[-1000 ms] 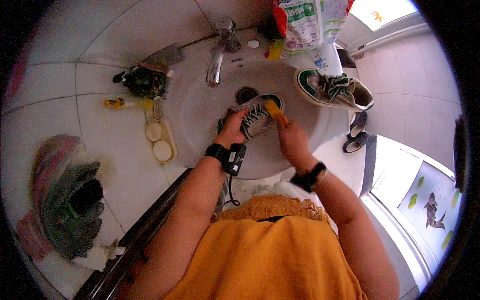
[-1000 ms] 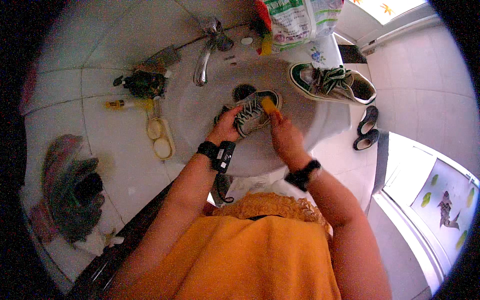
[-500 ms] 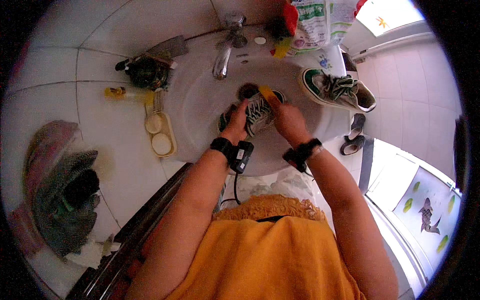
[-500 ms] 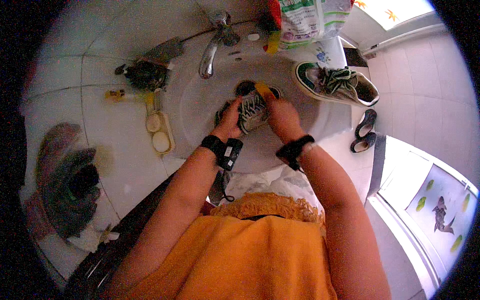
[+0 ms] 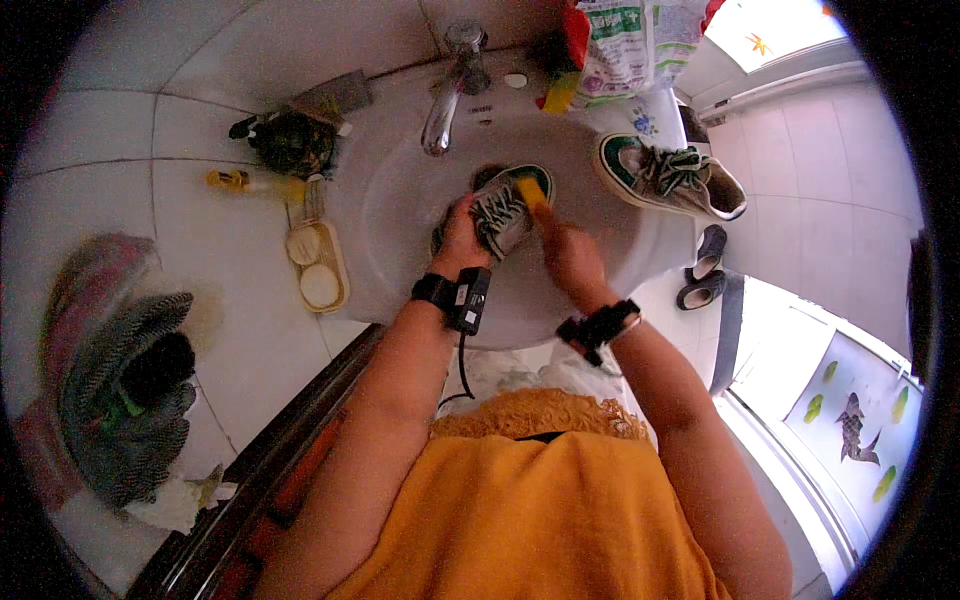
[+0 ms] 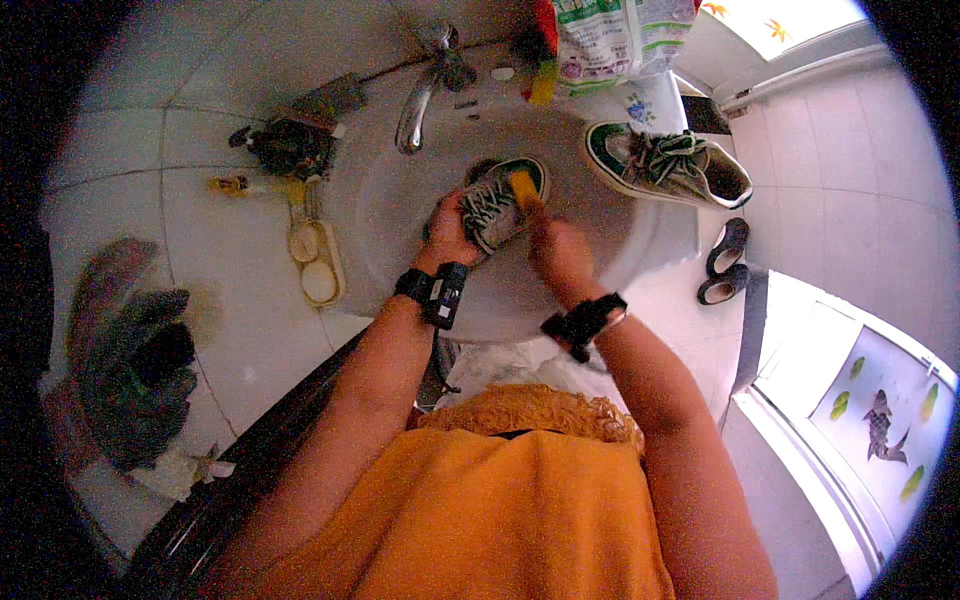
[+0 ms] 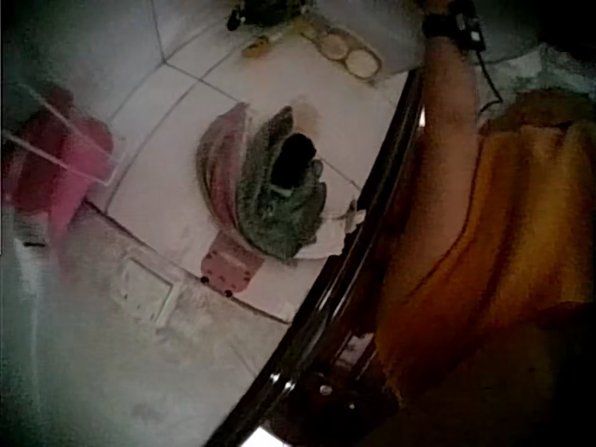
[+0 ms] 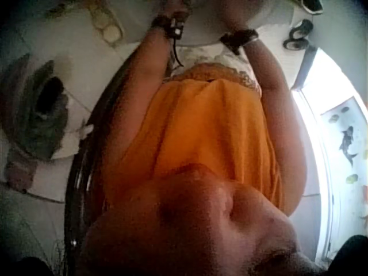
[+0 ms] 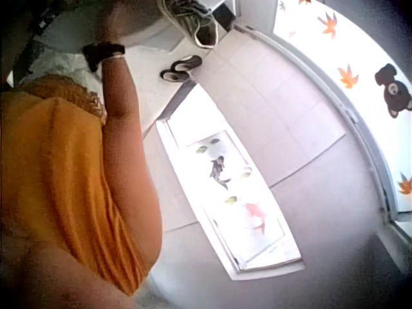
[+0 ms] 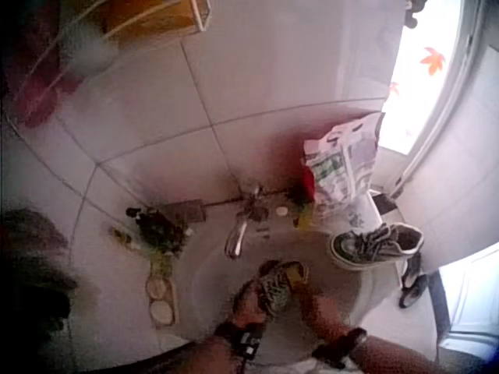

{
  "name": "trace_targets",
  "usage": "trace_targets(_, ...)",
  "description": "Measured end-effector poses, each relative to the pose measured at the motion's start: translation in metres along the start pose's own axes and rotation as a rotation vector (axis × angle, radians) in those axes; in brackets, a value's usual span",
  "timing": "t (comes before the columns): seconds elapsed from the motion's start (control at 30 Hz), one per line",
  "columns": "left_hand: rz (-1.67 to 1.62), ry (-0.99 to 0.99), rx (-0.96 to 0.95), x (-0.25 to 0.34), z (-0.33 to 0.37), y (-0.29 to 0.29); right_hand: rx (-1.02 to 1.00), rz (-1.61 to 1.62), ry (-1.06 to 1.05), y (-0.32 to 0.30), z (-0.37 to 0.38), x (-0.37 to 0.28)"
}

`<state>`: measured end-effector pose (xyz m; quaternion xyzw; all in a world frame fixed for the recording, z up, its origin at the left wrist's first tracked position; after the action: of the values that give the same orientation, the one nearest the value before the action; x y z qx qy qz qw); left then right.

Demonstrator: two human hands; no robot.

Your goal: The person cleans a pair of shoes in a sink by hand with a yellow brush, scrubbing the white canvas and the brown soles.

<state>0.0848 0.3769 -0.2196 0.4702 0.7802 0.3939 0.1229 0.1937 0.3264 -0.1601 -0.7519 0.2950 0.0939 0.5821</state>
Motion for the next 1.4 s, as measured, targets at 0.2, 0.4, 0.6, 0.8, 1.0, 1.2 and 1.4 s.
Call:
trace_targets(0.2, -0.148, 0.123, 0.161, 0.011, -0.033, 0.015, 0.004, 0.071, -0.183, -0.016, -0.034, -0.055)
trace_targets(0.4, -0.285, 0.136, 0.11, 0.01, -0.025, 0.01, 0.055, 0.006, -0.175, -0.018, -0.008, -0.049)
trace_targets(0.6, -0.222, 0.145, 0.247, 0.01, -0.033, 0.013, -0.04, 0.001, -0.25, -0.022, -0.019, -0.062)
trace_targets(0.8, -0.137, 0.192, 0.14, 0.023, -0.033, 0.006, 0.002, -0.085, -0.085, -0.021, 0.001, -0.047)
trace_targets(1.0, -0.303, 0.184, 0.12, 0.023, -0.029, 0.003, 0.019, -0.111, -0.16, -0.028, -0.02, -0.048)
trace_targets(1.2, -0.299, 0.137, -0.09, 0.019, -0.024, 0.012, 0.098, -0.088, -0.124, -0.023, -0.008, -0.044)
trace_targets(1.4, 0.199, 0.344, 0.203, 0.039, -0.023, -0.022, -0.079, -0.093, -0.117, -0.017, -0.022, -0.051)
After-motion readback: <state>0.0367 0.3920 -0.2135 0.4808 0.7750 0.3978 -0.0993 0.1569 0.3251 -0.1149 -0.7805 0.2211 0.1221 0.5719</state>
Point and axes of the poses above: each hand's wrist, its own z-axis towards the middle knuckle, its own y-axis out of the palm, x = y × z, the point moved 10 cm from there along z, towards the middle knuckle
